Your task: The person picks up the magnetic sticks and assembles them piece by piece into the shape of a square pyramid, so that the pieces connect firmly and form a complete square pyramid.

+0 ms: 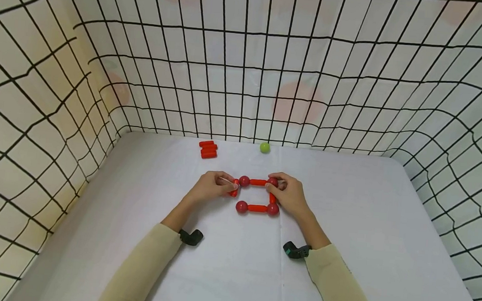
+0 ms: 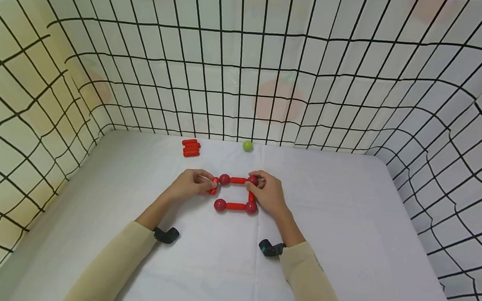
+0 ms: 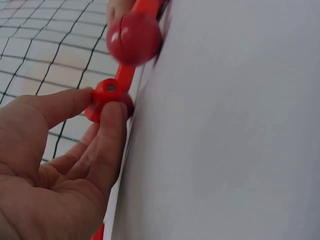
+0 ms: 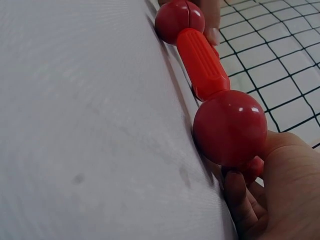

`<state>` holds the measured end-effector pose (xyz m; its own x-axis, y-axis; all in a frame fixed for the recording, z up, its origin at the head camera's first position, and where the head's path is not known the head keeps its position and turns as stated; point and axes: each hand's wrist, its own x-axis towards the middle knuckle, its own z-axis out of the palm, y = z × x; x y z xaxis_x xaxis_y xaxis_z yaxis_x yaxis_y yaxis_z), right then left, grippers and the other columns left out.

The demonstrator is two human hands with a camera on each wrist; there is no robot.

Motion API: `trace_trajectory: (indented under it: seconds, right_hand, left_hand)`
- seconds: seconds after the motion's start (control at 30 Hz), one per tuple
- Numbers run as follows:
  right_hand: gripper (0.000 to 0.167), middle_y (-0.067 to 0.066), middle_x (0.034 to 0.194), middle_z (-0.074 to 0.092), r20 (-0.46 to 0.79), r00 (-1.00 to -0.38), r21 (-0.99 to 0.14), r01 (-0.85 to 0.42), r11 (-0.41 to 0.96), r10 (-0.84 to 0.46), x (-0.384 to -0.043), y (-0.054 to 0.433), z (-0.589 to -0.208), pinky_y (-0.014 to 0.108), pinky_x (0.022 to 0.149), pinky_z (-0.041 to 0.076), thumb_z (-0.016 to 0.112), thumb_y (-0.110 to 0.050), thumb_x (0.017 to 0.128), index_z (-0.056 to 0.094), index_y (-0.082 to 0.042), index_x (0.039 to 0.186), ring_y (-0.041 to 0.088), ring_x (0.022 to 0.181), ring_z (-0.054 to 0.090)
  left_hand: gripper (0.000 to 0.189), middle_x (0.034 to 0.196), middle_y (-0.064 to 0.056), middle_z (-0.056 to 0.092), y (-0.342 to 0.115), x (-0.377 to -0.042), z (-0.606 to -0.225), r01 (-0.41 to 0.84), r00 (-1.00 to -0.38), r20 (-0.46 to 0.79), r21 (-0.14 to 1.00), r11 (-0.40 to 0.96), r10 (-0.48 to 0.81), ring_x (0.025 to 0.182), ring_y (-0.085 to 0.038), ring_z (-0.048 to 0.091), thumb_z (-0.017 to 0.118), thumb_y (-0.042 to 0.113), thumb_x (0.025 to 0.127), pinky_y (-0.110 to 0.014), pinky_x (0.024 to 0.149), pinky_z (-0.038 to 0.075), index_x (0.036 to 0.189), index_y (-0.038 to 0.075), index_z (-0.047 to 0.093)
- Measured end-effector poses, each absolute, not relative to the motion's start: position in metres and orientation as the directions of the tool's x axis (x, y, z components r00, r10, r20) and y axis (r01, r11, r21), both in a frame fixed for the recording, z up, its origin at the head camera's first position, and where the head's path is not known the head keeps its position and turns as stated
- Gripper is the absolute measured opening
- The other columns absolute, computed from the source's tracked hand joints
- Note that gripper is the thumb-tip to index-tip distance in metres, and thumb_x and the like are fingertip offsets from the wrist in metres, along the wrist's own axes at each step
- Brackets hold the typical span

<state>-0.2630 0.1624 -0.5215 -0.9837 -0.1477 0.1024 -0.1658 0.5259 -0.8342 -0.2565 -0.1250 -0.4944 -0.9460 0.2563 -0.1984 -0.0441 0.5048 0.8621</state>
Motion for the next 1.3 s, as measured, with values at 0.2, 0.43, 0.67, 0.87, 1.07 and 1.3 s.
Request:
trace_trajectory:
  seconds: [0.2, 0.43, 0.67, 0.87, 1.07, 1.3]
  right_hand:
    - [0.033, 0.007, 0.075, 0.062, 0.108, -0.984, -0.833, -0.166, 0.527, -0.14, -0.262, 0.162, -0.52, 0.025, 0.054, 0.049, 0.075, -0.028, 0.093, 0.071, -0.015, 0.123, 0.021, 0.064, 0.056]
    - [0.034, 0.007, 0.076, 0.063, 0.111, -0.984, -0.829, -0.169, 0.534, -0.139, -0.261, 0.163, -0.52, 0.025, 0.054, 0.05, 0.075, -0.029, 0.094, 0.07, -0.014, 0.124, 0.02, 0.065, 0.057]
    - [0.035, 0.008, 0.076, 0.062, 0.116, -0.984, -0.824, -0.172, 0.539, -0.137, -0.262, 0.164, -0.52, 0.025, 0.054, 0.049, 0.074, -0.029, 0.094, 0.07, -0.015, 0.126, 0.021, 0.065, 0.056]
    - [0.043, 0.007, 0.081, 0.066, 0.083, -0.983, -0.833, -0.158, 0.53, -0.162, -0.26, 0.164, -0.519, 0.025, 0.057, 0.05, 0.075, -0.034, 0.094, 0.066, -0.017, 0.133, 0.021, 0.067, 0.058]
    - [0.067, 0.007, 0.099, 0.063, 0.014, -0.966, -0.844, -0.149, 0.515, -0.256, -0.255, 0.173, -0.515, 0.029, 0.067, 0.052, 0.081, -0.044, 0.088, 0.053, -0.022, 0.145, 0.021, 0.082, 0.059]
    - [0.1, 0.005, 0.135, 0.052, -0.014, -0.925, -0.815, -0.209, 0.54, -0.379, -0.245, 0.183, -0.512, 0.037, 0.086, 0.058, 0.092, -0.052, 0.071, 0.042, -0.025, 0.154, 0.026, 0.104, 0.061]
  left_hand:
    - [0.039, 0.102, 0.0, 0.078, -0.108, -0.246, -0.493, -0.093, -0.938, -0.235, 0.879, 0.467, 0.255, 0.092, -0.016, 0.072, 0.077, 0.044, 0.091, -0.031, 0.083, 0.059, 0.119, 0.016, 0.07]
    - [0.037, 0.093, 0.0, 0.077, -0.098, -0.24, -0.494, -0.074, -0.956, -0.202, 0.867, 0.493, 0.212, 0.083, -0.016, 0.07, 0.077, 0.042, 0.091, -0.029, 0.074, 0.058, 0.115, 0.014, 0.072]
    - [0.037, 0.093, -0.001, 0.076, -0.094, -0.237, -0.496, -0.066, -0.966, -0.179, 0.872, 0.485, 0.189, 0.082, -0.017, 0.071, 0.078, 0.043, 0.091, -0.027, 0.071, 0.06, 0.112, 0.013, 0.073]
    - [0.038, 0.094, 0.0, 0.077, -0.094, -0.235, -0.497, -0.073, -0.97, -0.176, 0.869, 0.489, 0.169, 0.084, -0.016, 0.071, 0.081, 0.042, 0.088, -0.028, 0.071, 0.06, 0.111, 0.013, 0.073]
    - [0.037, 0.092, 0.0, 0.077, -0.095, -0.235, -0.498, -0.051, -0.975, -0.151, 0.863, 0.502, 0.16, 0.083, -0.016, 0.07, 0.08, 0.043, 0.089, -0.027, 0.07, 0.06, 0.111, 0.013, 0.074]
    - [0.037, 0.091, -0.001, 0.076, -0.095, -0.235, -0.499, -0.048, -0.977, -0.143, 0.869, 0.492, 0.156, 0.082, -0.017, 0.07, 0.081, 0.041, 0.088, -0.027, 0.069, 0.06, 0.111, 0.012, 0.074]
